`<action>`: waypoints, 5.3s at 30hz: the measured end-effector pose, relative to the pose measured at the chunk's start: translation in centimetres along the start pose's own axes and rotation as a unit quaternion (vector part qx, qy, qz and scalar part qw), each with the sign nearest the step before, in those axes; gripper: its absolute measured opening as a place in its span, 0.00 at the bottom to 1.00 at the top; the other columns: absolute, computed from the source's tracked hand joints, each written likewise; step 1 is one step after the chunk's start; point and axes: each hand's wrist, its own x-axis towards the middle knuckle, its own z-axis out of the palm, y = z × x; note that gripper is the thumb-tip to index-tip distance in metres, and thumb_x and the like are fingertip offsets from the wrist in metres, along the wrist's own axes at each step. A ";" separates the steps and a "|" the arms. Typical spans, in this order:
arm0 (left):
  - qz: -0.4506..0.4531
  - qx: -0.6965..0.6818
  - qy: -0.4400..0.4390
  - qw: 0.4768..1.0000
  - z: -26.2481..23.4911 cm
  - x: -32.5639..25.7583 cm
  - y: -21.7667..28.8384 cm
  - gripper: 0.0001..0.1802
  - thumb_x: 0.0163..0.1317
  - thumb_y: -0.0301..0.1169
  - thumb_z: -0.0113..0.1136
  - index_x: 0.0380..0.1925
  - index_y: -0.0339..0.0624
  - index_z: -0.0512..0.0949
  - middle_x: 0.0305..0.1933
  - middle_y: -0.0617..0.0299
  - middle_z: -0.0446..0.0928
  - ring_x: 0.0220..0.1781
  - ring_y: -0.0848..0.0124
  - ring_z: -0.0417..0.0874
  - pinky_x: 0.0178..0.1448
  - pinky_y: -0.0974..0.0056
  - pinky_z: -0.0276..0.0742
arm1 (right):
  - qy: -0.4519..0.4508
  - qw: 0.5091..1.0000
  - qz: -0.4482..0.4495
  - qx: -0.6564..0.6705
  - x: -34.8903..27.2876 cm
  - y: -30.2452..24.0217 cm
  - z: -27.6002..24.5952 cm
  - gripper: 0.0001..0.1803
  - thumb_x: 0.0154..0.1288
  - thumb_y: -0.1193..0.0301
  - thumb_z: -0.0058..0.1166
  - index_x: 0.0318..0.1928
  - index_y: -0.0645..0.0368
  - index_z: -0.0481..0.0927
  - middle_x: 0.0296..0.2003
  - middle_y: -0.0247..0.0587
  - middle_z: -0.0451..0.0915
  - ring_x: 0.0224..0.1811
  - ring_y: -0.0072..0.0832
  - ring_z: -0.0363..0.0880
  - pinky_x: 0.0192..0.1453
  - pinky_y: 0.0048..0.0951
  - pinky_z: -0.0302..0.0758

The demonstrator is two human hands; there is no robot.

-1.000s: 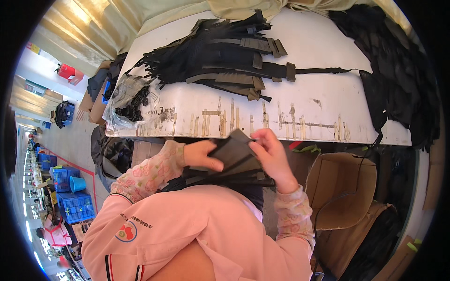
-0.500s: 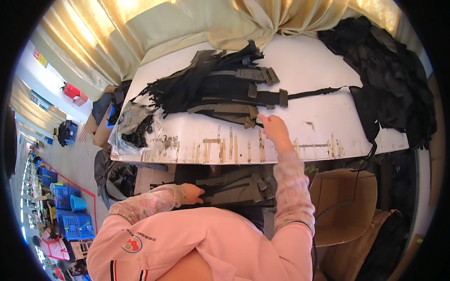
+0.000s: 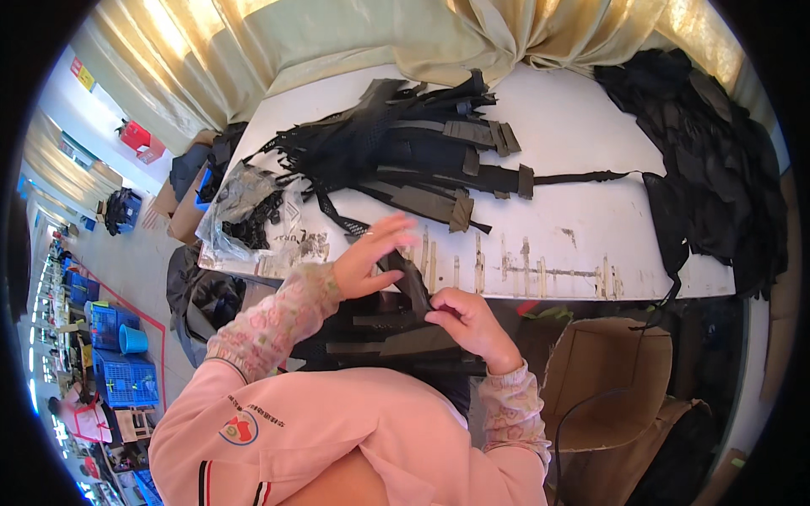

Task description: Cutting and assembling components for tactical or outdoor equipment bags/vests.

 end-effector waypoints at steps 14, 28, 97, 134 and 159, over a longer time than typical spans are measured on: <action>-0.306 -0.246 -0.040 0.919 5.6 -0.7 1.5 0.13 0.54 0.35 0.64 0.29 0.37 0.73 0.24 0.56 0.75 0.26 0.68 0.74 0.33 0.65 0.71 | 0.202 0.892 0.006 -0.404 0.8 1.0 3.2 0.23 0.55 0.75 0.57 0.52 0.60 0.69 0.36 0.49 0.76 0.37 0.46 0.77 0.39 0.41 0.74; -0.084 -0.188 -0.075 0.976 4.0 -2.0 3.3 0.10 0.50 0.27 0.65 0.27 0.40 0.71 0.27 0.55 0.71 0.29 0.54 0.74 0.33 0.59 0.70 | 0.131 0.921 -0.102 -0.352 2.9 0.6 0.6 0.05 0.57 0.72 0.56 0.28 0.59 0.75 0.21 0.46 0.74 0.24 0.41 0.75 0.27 0.34 0.72; -0.144 0.030 0.069 0.987 0.0 -4.1 2.6 0.27 0.52 0.28 0.63 0.54 0.41 0.69 0.55 0.46 0.68 0.57 0.49 0.69 0.62 0.56 0.65 | 0.081 0.974 -0.065 -0.200 3.2 1.8 2.1 0.07 0.59 0.73 0.57 0.34 0.61 0.74 0.27 0.47 0.75 0.31 0.43 0.76 0.35 0.35 0.73; -0.103 -0.175 -0.093 0.975 3.4 -3.7 4.8 0.07 0.52 0.24 0.63 0.30 0.41 0.74 0.28 0.57 0.73 0.29 0.60 0.77 0.33 0.62 0.73 | 0.083 0.984 0.148 -0.053 1.9 3.0 1.5 0.07 0.58 0.72 0.54 0.26 0.61 0.73 0.19 0.33 0.71 0.20 0.25 0.72 0.24 0.27 0.69; -0.231 -0.375 0.019 0.898 1.3 -2.4 0.9 0.19 0.52 0.12 0.45 0.34 0.42 0.82 0.33 0.62 0.71 0.40 0.70 0.72 0.50 0.69 0.64 | 0.028 0.867 0.148 0.475 0.2 0.7 2.1 0.08 0.64 0.72 0.55 0.41 0.58 0.73 0.36 0.35 0.77 0.36 0.25 0.77 0.43 0.27 0.74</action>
